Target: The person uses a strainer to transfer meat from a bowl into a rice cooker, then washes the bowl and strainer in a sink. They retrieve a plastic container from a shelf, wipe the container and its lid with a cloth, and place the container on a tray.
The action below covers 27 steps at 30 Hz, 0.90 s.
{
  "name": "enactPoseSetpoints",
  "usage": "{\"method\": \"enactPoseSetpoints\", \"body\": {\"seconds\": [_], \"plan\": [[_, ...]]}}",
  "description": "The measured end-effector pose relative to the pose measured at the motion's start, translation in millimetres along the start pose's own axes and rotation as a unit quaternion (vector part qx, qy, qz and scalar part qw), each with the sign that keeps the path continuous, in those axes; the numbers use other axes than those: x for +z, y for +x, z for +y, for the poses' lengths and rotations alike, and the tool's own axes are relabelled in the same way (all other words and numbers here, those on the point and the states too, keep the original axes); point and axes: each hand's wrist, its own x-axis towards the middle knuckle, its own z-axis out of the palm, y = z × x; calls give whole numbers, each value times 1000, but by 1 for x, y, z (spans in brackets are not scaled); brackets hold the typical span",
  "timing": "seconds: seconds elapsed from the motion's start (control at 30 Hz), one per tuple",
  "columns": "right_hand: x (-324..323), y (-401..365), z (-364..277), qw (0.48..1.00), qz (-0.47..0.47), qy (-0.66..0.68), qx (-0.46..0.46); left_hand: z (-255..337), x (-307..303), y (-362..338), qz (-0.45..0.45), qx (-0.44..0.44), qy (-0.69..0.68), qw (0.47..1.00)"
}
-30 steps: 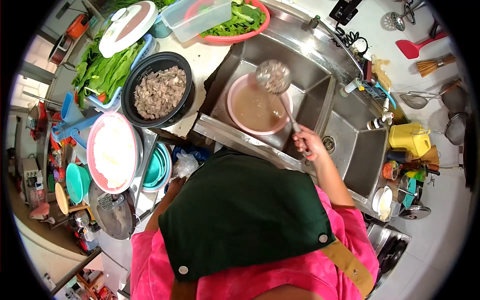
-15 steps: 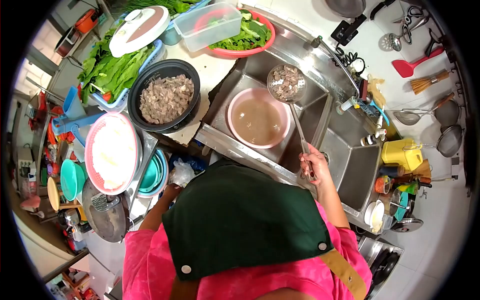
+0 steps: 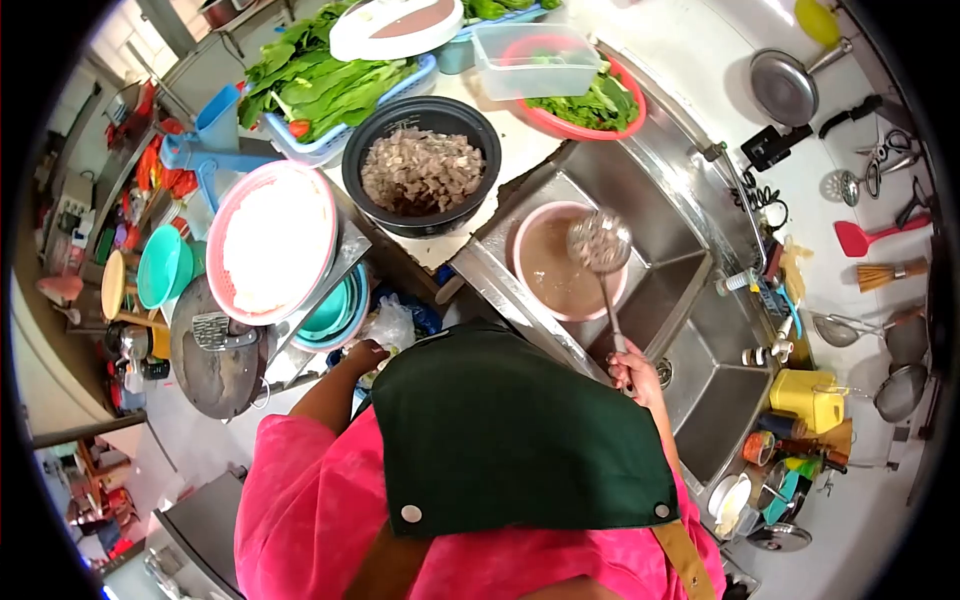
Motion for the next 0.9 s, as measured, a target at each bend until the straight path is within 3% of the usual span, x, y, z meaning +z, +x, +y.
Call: {"method": "enactPoseSetpoints", "body": {"seconds": [0.07, 0.13, 0.17, 0.23, 0.4, 0.47, 0.53, 0.57, 0.67, 0.73, 0.8, 0.83, 0.87, 0.9], "plan": [[17, -13, -14, 997, -40, -35, -63, -32, 13, 16, -4, 3, -8, 1000], [49, -24, -33, 988, -78, -54, -120, -75, 34, 45, -27, 78, 62, 995], [64, -26, -40, 988, -79, -56, -120, -63, 28, 35, -25, 78, 60, 995], [92, -26, -50, 967, -131, -118, -186, -23, 10, 2, -8, -12, 23, 1000], [146, -5, -39, 941, -132, -209, -233, -18, 11, 0, 14, -27, -3, 1000], [158, 7, -30, 925, -90, -279, -242, -15, 12, -4, 13, -34, -16, 999], [157, 29, -17, 873, -64, -370, -313, -16, 14, -6, 16, -15, -35, 999], [157, 33, -15, 861, -50, -405, -303, -21, 16, -4, 14, -16, -35, 999], [153, 36, -13, 829, -30, -431, -356, -32, 24, -4, 40, -12, -14, 999], [137, 41, -14, 794, -41, -421, -436, -30, 19, -16, 2, -46, -58, 997], [104, 49, -17, 688, 6, -462, -559, -17, 8, -35, -11, -36, -48, 998], [84, 42, -15, 793, 25, -405, -453, -10, 2, -43, -22, -25, -41, 999], [75, 26, -19, 835, 59, -389, -384, -5, 0, -45, -34, -13, -34, 999], [49, 29, -18, 757, 108, -482, -428, -17, 8, -38, -43, -10, -26, 999]]}}
